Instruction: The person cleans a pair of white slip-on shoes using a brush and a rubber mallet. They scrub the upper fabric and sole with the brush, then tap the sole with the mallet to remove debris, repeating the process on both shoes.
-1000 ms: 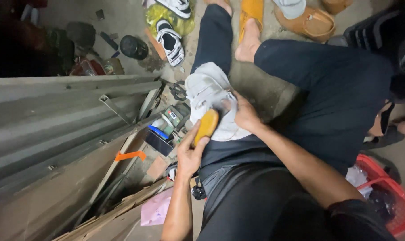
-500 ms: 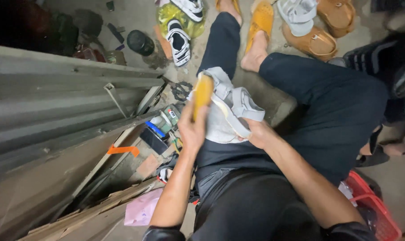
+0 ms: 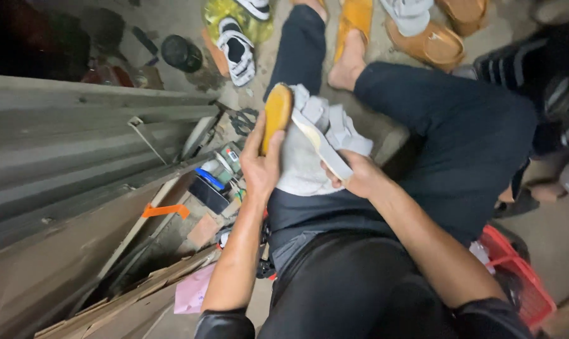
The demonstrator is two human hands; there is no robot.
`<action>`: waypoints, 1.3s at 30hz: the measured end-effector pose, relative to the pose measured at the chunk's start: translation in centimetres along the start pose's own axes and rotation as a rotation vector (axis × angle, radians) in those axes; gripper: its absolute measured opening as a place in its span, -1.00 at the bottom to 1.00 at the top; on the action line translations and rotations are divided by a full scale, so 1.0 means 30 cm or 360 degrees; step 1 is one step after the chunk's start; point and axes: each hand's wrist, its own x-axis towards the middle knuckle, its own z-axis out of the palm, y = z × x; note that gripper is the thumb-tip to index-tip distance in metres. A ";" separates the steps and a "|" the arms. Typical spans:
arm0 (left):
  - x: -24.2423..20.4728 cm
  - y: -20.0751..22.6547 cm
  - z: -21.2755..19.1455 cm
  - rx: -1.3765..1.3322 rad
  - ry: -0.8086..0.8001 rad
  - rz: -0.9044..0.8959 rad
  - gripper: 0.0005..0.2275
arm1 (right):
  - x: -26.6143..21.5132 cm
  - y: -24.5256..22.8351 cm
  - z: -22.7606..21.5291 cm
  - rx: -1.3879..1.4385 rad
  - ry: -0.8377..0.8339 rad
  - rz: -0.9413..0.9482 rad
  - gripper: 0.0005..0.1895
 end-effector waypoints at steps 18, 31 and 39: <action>-0.116 0.202 0.036 0.0014 -0.0329 0.0297 -0.67 | -0.059 -0.033 -0.043 0.0447 -0.0423 0.0050 -0.75; -0.072 0.005 -0.054 0.0182 -0.0132 0.0273 -0.63 | -0.119 -0.058 0.031 -0.0270 -0.0268 -0.0406 -0.58; -0.135 -0.109 -0.155 0.0334 -0.0347 -0.0055 -0.63 | -0.255 -0.155 0.234 -0.2465 0.0142 -0.0758 -0.38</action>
